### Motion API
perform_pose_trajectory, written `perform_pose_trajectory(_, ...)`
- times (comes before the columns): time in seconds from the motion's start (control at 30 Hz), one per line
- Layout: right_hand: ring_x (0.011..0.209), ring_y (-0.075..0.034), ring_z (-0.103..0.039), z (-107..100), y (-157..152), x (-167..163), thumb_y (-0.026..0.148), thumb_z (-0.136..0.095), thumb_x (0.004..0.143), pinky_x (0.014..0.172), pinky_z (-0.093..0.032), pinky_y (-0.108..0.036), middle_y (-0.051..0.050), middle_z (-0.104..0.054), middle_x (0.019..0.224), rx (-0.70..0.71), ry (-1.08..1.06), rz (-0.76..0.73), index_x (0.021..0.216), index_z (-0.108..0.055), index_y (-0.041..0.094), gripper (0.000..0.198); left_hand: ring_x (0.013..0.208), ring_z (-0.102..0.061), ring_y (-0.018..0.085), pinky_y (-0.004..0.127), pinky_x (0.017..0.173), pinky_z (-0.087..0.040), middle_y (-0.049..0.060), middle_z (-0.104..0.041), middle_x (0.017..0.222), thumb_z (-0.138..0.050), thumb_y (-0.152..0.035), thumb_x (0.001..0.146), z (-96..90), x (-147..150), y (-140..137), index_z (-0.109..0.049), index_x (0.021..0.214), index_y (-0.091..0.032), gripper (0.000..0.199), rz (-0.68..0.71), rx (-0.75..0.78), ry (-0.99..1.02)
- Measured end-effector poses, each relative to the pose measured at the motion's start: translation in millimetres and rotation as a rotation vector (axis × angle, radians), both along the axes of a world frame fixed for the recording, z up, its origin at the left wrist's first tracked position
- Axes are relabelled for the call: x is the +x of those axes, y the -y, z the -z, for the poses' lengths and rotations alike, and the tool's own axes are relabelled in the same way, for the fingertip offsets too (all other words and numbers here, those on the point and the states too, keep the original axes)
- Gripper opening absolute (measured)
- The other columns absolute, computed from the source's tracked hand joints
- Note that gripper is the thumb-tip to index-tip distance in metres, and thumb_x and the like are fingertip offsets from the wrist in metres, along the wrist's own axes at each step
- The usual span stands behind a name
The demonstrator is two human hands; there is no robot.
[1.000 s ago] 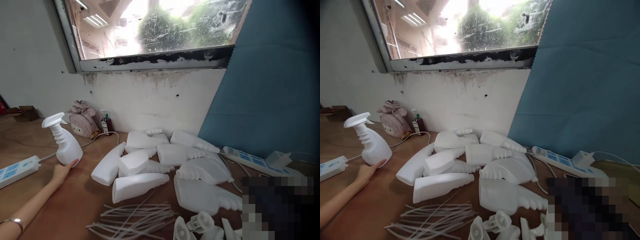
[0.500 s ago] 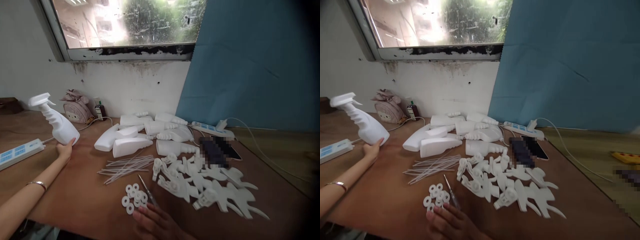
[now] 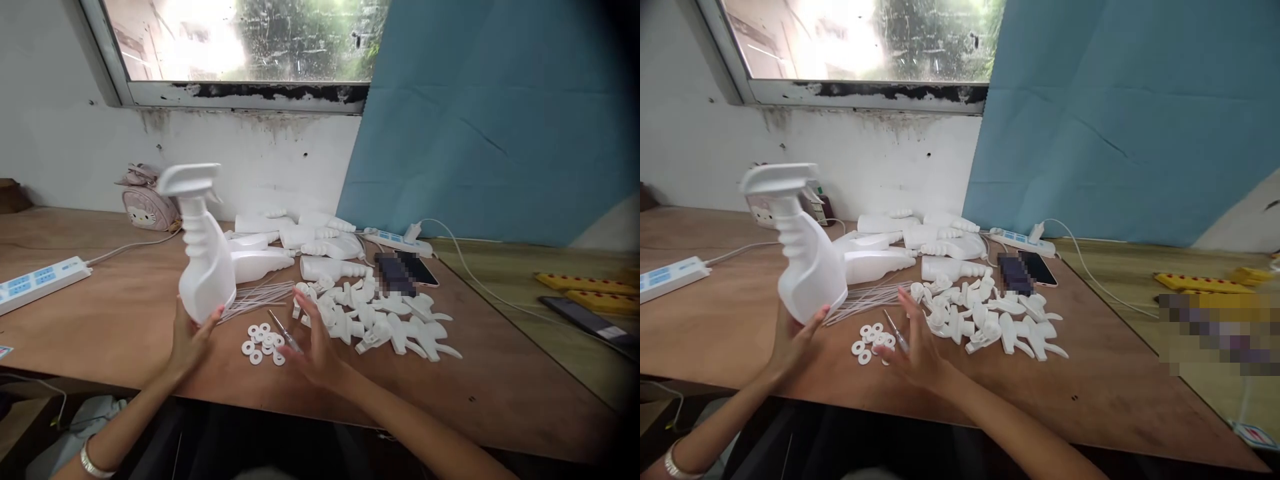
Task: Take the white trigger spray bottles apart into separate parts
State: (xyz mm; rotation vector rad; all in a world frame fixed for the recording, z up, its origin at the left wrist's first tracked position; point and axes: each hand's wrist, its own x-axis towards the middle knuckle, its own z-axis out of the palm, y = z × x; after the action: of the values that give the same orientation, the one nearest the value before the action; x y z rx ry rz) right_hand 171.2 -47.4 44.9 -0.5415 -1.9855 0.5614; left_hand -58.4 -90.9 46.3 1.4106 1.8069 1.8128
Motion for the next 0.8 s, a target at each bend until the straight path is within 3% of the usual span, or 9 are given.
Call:
perform_pose_trajectory(0.1, 0.127, -0.022, -0.032, -20.9, -6.7, -12.5, 0.039, -0.058, 0.078, 0.104, -0.029, -0.042, -0.011, -0.035, 0.137, -0.333, -0.118, -0.048, 0.13, -0.03, 0.022, 0.061, 0.083, -0.056, 0.023, 0.032, 0.065, -0.048, 0.004, -0.054, 0.092, -0.068, -0.033, 0.066, 8.6, -4.5, 2.4, -0.047, 0.103, -0.022, 0.044, -0.083, 0.01, -0.242)
perform_pose_trajectory(0.2, 0.123, -0.019, -0.039, -33.3, -12.5, -27.9, 0.038, -0.062, 0.074, 0.103, -0.031, -0.039, -0.008, -0.045, 0.131, -0.567, -0.334, -0.136, 0.119, -0.043, 0.023, 0.052, 0.092, -0.055, 0.025, 0.037, 0.076, -0.046, 0.006, -0.053, 0.1, -0.069, -0.027, 0.065, 13.1, -11.3, 1.8, -0.047, 0.108, -0.023, 0.048, -0.098, 0.186, -0.536)
perform_pose_trajectory(0.33, 0.104, -0.022, -0.056, -38.0, -21.9, -40.3, 0.041, -0.068, 0.066, 0.088, -0.045, -0.036, -0.007, -0.062, 0.107, -0.878, -0.791, -0.119, 0.099, -0.055, 0.019, 0.042, 0.1, -0.053, 0.026, 0.042, 0.083, -0.044, 0.008, -0.052, 0.105, -0.072, -0.02, 0.06, 15.7, -15.4, 4.0, -0.049, 0.111, -0.027, 0.056, 0.039, 0.426, -0.836)
perform_pose_trajectory(0.4, 0.095, -0.022, -0.06, -38.6, -27.2, -40.1, 0.045, -0.064, 0.068, 0.08, -0.05, -0.036, -0.006, -0.067, 0.095, -0.961, -0.894, -0.11, 0.09, -0.057, 0.018, 0.035, 0.098, -0.054, 0.027, 0.045, 0.085, -0.043, 0.008, -0.054, 0.103, -0.074, -0.02, 0.058, 17.5, -18.1, 5.6, -0.052, 0.104, -0.028, 0.052, 0.109, 0.501, -0.899)
perform_pose_trajectory(0.53, 0.088, -0.022, -0.063, -38.7, -31.8, -33.0, 0.041, -0.063, 0.07, 0.076, -0.052, -0.035, -0.003, -0.069, 0.081, -1.069, -0.975, -0.159, 0.072, -0.06, 0.019, 0.022, 0.099, -0.056, 0.027, 0.049, 0.088, -0.042, 0.006, -0.058, 0.101, -0.078, -0.03, 0.052, 20.2, -22.9, 9.0, -0.05, 0.096, -0.026, 0.052, 0.156, 0.49, -0.73)
perform_pose_trajectory(0.7, 0.096, -0.02, -0.061, -36.6, -22.5, -31.9, 0.033, -0.055, 0.076, 0.088, -0.045, -0.036, -0.001, -0.069, 0.087, -0.888, -0.979, -0.377, 0.073, -0.058, 0.02, 0.014, 0.103, -0.054, 0.029, 0.044, 0.085, -0.044, 0.01, -0.057, 0.111, -0.076, -0.036, 0.051, 22.3, -21.8, 18.2, -0.049, 0.101, -0.023, 0.058, 0.291, 0.306, -0.395)
perform_pose_trajectory(0.8, 0.1, -0.021, -0.059, -32.3, -14.8, -37.8, 0.033, -0.055, 0.076, 0.09, -0.043, -0.037, -0.002, -0.069, 0.091, -0.868, -0.91, -0.469, 0.078, -0.058, 0.02, 0.014, 0.088, -0.058, 0.025, 0.036, 0.072, -0.048, 0.008, -0.06, 0.098, -0.068, -0.048, 0.056, 24.1, -21.8, 20.5, -0.051, 0.1, -0.02, 0.054, 0.192, 0.206, -0.046)
